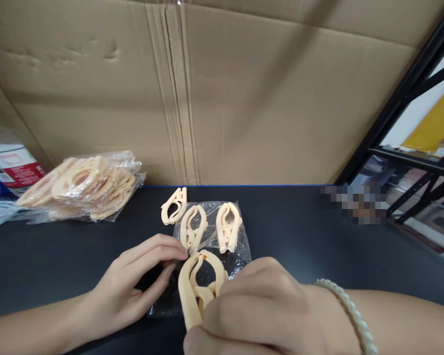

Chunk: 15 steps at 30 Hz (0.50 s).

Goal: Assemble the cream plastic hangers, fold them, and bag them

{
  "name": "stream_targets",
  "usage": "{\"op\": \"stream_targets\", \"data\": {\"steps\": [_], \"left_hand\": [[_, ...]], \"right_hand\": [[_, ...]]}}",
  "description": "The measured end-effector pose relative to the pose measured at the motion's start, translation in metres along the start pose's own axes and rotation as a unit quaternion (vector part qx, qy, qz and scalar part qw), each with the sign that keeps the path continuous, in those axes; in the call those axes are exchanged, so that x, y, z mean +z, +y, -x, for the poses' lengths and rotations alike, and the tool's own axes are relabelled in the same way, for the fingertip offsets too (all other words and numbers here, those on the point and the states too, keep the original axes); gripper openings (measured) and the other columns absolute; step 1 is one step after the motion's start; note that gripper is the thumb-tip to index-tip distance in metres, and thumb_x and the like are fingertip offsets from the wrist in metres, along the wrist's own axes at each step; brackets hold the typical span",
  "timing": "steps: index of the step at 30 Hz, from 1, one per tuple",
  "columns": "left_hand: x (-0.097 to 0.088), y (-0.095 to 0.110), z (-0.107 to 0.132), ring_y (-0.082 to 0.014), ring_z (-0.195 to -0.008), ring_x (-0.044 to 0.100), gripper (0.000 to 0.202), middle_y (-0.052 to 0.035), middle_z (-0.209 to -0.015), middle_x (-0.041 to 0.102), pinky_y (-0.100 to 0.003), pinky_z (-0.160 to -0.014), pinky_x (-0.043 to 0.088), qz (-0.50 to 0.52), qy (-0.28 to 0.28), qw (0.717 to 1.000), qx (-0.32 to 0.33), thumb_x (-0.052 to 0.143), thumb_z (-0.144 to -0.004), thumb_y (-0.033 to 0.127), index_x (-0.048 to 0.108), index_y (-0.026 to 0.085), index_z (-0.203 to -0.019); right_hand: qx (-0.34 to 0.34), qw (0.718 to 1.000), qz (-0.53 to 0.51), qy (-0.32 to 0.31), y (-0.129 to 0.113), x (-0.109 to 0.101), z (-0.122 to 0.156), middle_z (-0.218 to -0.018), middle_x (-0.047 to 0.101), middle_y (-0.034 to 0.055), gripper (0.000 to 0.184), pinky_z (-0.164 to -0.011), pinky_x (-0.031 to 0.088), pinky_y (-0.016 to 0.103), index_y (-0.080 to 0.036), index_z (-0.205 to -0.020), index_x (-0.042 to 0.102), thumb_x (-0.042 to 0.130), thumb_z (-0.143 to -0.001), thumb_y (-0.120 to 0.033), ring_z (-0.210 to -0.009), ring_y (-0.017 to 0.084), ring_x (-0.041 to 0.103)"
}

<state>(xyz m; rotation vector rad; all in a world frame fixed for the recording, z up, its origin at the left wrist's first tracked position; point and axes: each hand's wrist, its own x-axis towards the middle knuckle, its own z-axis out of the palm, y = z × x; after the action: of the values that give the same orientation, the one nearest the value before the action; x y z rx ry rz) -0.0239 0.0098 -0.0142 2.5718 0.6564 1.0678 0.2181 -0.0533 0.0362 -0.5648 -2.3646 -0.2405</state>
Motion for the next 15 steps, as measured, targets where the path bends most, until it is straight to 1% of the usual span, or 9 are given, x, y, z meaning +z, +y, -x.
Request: {"op": "stream_targets", "data": {"steps": [3, 6, 9, 11, 13, 15], "left_hand": [[0.0, 0.001, -0.001, -0.0141, -0.092, 0.059, 0.03, -0.0069, -0.099, 0.06, -0.024, -0.078, 0.052, -0.003, 0.001, 1.0, 0.004, 0.047, -0.082, 0.0, 0.057, 0.016, -0.106], [0.001, 0.001, 0.0, -0.0135, -0.092, 0.059, 0.03, -0.0068, -0.099, 0.06, -0.023, -0.079, 0.051, -0.007, -0.001, 1.0, 0.005, 0.047, -0.082, 0.0, 0.057, 0.016, -0.106], [0.001, 0.001, 0.0, -0.0135, -0.093, 0.059, 0.03, -0.007, -0.1, 0.06, -0.023, -0.08, 0.051, -0.015, -0.001, 1.0, 0.008, 0.047, -0.082, -0.001, 0.057, 0.016, -0.106], [0.001, 0.001, 0.0, -0.0135, -0.093, 0.059, 0.031, -0.0068, -0.1, 0.061, -0.023, -0.081, 0.052, -0.019, -0.001, 1.0, 0.012, 0.047, -0.083, 0.0, 0.057, 0.016, -0.107], [0.001, 0.001, 0.0, -0.0137, -0.092, 0.06, 0.031, -0.0065, -0.1, 0.062, -0.023, -0.08, 0.053, -0.022, 0.0, 1.0, 0.016, 0.046, -0.083, 0.001, 0.057, 0.017, -0.107], [0.001, 0.002, -0.001, -0.0142, -0.091, 0.061, 0.031, -0.0065, -0.099, 0.062, -0.024, -0.08, 0.053, -0.029, 0.006, 0.999, 0.019, 0.045, -0.084, 0.001, 0.058, 0.017, -0.106]], "right_hand": [[-0.051, 0.999, 0.003, 0.0, 0.005, 0.015, 0.0, -0.062, 0.059, -0.0006, 0.019, -0.054, 0.047, 0.019, -0.019, -0.078, 0.064, 0.05, -0.09, -0.014, -0.055, 0.009, 0.055], [-0.117, 0.993, -0.01, 0.022, 0.014, 0.03, -0.004, -0.059, 0.057, -0.0001, 0.027, -0.045, 0.039, 0.02, -0.014, -0.069, 0.061, 0.044, -0.089, -0.007, -0.051, 0.008, 0.049], [-0.125, 0.992, 0.016, 0.028, 0.02, 0.04, -0.006, -0.054, 0.052, -0.0009, 0.028, -0.039, 0.029, 0.024, -0.013, -0.06, 0.058, 0.046, -0.082, -0.001, -0.046, 0.008, 0.041], [-0.125, 0.991, 0.041, 0.02, 0.021, 0.044, -0.006, -0.052, 0.05, -0.0014, 0.027, -0.038, 0.025, 0.025, -0.013, -0.057, 0.056, 0.049, -0.079, -0.001, -0.044, 0.009, 0.039], [-0.127, 0.99, 0.062, 0.01, 0.022, 0.048, -0.004, -0.054, 0.049, -0.0011, 0.023, -0.038, 0.025, 0.025, -0.013, -0.059, 0.057, 0.051, -0.078, -0.003, -0.045, 0.009, 0.039], [-0.13, 0.988, 0.078, -0.003, 0.022, 0.053, -0.002, -0.056, 0.05, -0.0002, 0.019, -0.039, 0.03, 0.025, -0.012, -0.066, 0.06, 0.05, -0.08, -0.006, -0.047, 0.01, 0.042]]}}
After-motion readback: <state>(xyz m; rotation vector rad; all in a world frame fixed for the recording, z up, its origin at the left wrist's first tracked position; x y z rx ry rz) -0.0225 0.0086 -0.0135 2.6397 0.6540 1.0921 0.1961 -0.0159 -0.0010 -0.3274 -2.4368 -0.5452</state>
